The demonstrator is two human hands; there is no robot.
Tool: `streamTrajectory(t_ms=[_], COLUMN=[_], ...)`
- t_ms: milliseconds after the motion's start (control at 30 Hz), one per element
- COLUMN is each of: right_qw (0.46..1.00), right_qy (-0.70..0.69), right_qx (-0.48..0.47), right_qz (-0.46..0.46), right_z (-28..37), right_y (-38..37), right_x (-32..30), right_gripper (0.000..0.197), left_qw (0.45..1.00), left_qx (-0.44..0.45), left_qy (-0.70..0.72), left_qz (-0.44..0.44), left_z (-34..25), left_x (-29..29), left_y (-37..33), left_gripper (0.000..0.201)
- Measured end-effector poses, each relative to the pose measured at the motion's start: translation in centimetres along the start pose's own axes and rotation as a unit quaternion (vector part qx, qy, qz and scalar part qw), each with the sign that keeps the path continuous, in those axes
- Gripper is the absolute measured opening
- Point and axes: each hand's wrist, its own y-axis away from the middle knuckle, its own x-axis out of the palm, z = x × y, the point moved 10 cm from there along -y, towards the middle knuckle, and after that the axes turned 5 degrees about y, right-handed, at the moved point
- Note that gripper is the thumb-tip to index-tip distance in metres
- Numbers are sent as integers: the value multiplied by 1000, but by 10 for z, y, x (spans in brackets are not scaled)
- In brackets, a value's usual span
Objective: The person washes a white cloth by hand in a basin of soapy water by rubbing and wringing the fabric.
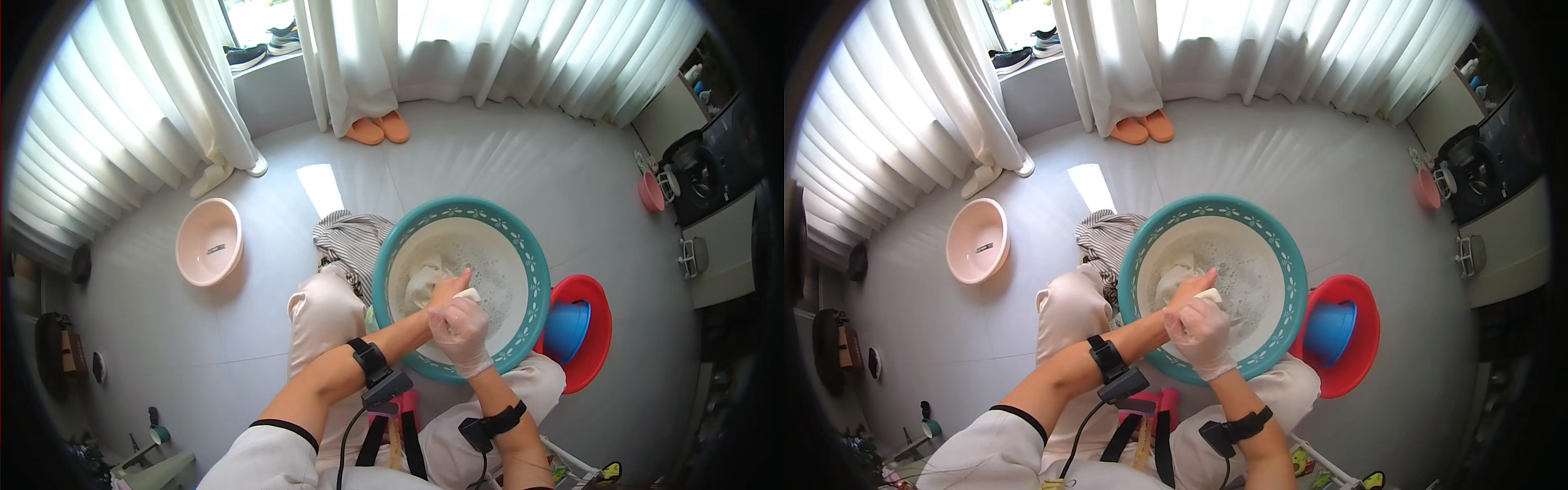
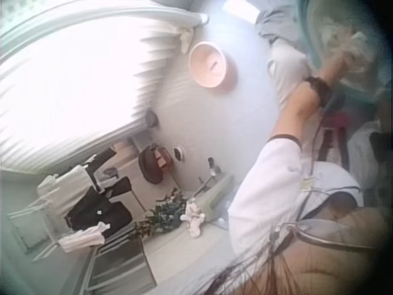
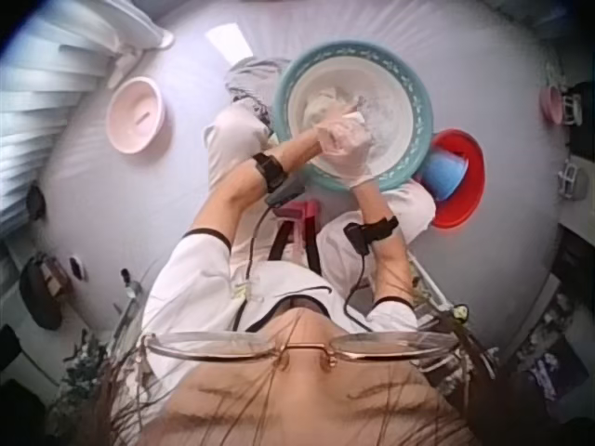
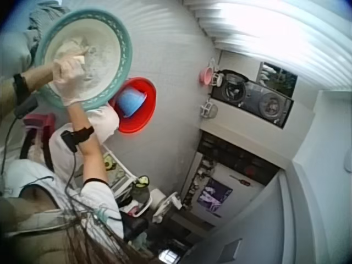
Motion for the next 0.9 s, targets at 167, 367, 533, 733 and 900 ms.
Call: streamTrajectory(t_ms=[167,367,533,733,900], right_qw=[980,989,999,975,909], right_qy=[102,53,38,135,-216], right_qx=[170,128,-34,173,353], right_qz=[-29,-46,12,-48,50], right_z=[-74,-34,16,-88,-121], right_y=[-6,-2,-1,-1,20], right_x=[-11,-4,7,-25,3], right_gripper=[27,23,21,23,27], left_qw=[922,961,978,938,971], left_qx=[-174,-12,-4,-113,52], left_qy=[342,276,210,316,193], left_qz=[58,27,8,83,129], left_z=[-6,-18,13,-29,-75], left_x=[36,-7,-5,31,8], left_y=[72,24,6,64,49], left_gripper=[35,30,29,27,22])
